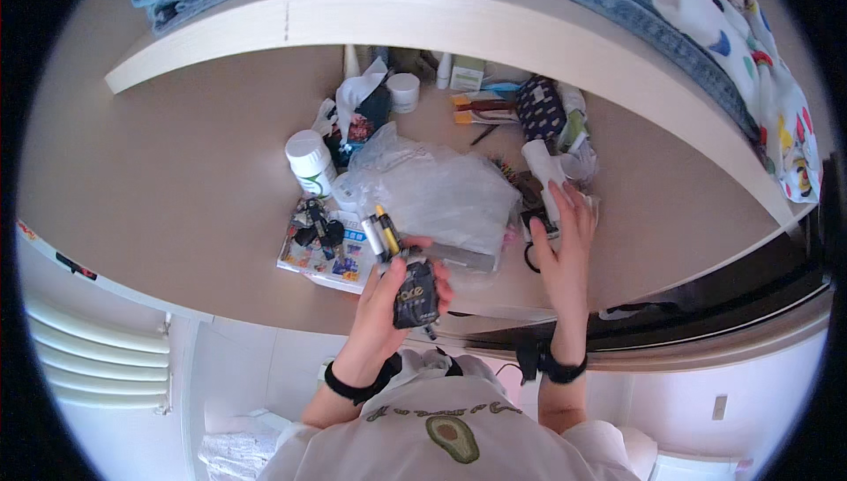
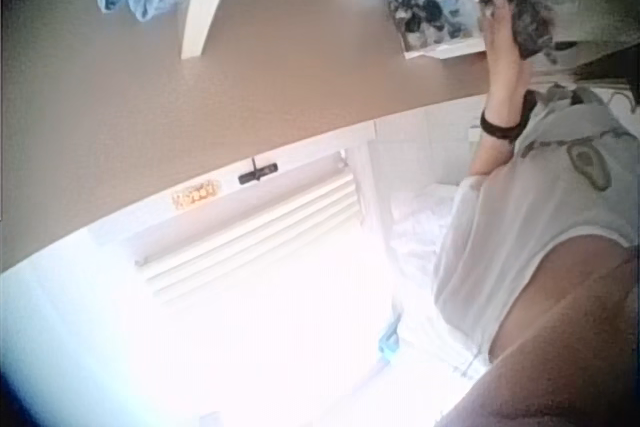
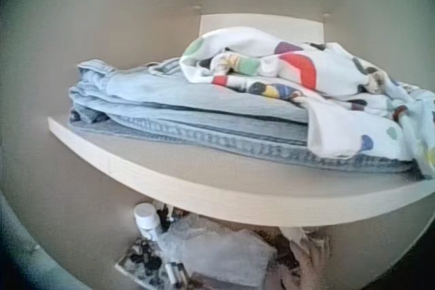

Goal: The recorder picks up a package of face towels and some tissues, walks to a closet, and stores them inside.

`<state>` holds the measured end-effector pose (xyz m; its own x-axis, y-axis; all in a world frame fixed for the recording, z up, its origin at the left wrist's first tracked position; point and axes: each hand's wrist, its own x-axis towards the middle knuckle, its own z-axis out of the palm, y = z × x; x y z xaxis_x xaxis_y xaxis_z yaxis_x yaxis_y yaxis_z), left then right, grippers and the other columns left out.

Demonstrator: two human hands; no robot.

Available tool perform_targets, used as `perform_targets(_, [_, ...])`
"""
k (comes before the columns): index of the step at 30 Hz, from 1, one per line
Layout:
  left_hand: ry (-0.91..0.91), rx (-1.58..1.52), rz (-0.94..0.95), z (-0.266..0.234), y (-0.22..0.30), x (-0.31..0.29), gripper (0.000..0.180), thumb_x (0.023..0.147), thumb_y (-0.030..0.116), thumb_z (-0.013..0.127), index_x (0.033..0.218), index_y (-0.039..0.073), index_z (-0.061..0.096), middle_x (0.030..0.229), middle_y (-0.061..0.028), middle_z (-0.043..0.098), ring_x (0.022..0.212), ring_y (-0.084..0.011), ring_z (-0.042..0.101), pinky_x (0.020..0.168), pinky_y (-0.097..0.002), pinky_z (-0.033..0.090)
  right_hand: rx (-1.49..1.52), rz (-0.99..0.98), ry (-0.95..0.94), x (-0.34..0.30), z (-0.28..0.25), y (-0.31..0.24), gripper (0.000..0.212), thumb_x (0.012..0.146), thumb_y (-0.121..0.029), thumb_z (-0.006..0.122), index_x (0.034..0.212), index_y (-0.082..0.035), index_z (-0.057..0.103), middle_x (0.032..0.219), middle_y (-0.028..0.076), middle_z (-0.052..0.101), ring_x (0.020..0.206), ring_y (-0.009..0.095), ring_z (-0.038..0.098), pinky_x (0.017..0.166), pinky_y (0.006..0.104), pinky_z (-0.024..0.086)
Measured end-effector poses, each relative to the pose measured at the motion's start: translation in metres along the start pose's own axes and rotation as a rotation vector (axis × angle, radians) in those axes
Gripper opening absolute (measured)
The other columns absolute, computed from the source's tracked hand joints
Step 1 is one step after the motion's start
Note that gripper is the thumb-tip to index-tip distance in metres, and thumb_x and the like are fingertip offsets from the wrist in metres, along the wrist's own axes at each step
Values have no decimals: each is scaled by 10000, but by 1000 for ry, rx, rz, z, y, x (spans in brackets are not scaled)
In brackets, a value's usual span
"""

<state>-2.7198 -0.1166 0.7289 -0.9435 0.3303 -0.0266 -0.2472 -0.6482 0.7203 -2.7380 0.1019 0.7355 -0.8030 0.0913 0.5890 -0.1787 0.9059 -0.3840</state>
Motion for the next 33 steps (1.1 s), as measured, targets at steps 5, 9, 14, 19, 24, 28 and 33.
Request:
perform_targets(5, [7,-33,146,23,-10,24,473,843,353,457,1168,35,326,932,-123,528,823,-198,548,721,-313,469,1026,238,-362,-46,1,-34,570,793,-128,536,1286,-71,255,1256,124,329,1091,226,382,873,349,361])
perform_targets(9, [-7,31,177,40,-34,37,408,821,157,517,1166,48,328,1010,-113,518,847,-154,530,743,-271,452,1418,331,-409,-60,17,-44,617,812,-81,511,1319,-76,160,1268,104,302,1086,166,381,778,252,427])
perform_targets(14, [-76,321,95,53,-51,40,348,834,175,485,1142,70,362,1089,-103,492,793,-129,530,570,-220,458,1419,507,-310,-63,19,-33,467,829,-100,505,1219,-34,257,924,45,458,675,79,452,540,205,399])
perform_targets(19, [-12,75,18,45,-64,39,378,882,373,310,1118,85,375,1116,-117,486,812,-173,548,495,-238,443,1544,612,-233,-65,18,-24,262,854,-106,434,1090,-72,325,923,51,479,668,101,457,553,239,402])
perform_targets(24, [118,-3,97,50,-68,40,265,891,292,358,1028,70,402,1080,-121,501,917,-191,516,705,-316,439,1522,717,-92,-72,27,-23,305,880,-183,419,1123,-37,306,984,63,455,832,114,446,713,261,400])
perform_targets(28, [178,-46,295,47,-59,39,213,895,252,366,956,51,403,907,-99,503,853,-203,502,786,-372,412,822,455,21,-61,16,13,288,843,-119,453,1093,-9,361,1014,105,439,919,168,450,789,276,375])
perform_targets(33, [47,47,271,38,-53,32,193,899,231,359,937,45,395,782,-79,472,699,-192,495,702,-377,438,540,366,152,-28,-4,70,331,777,-34,491,1096,-8,404,1026,156,441,910,268,465,828,319,360])
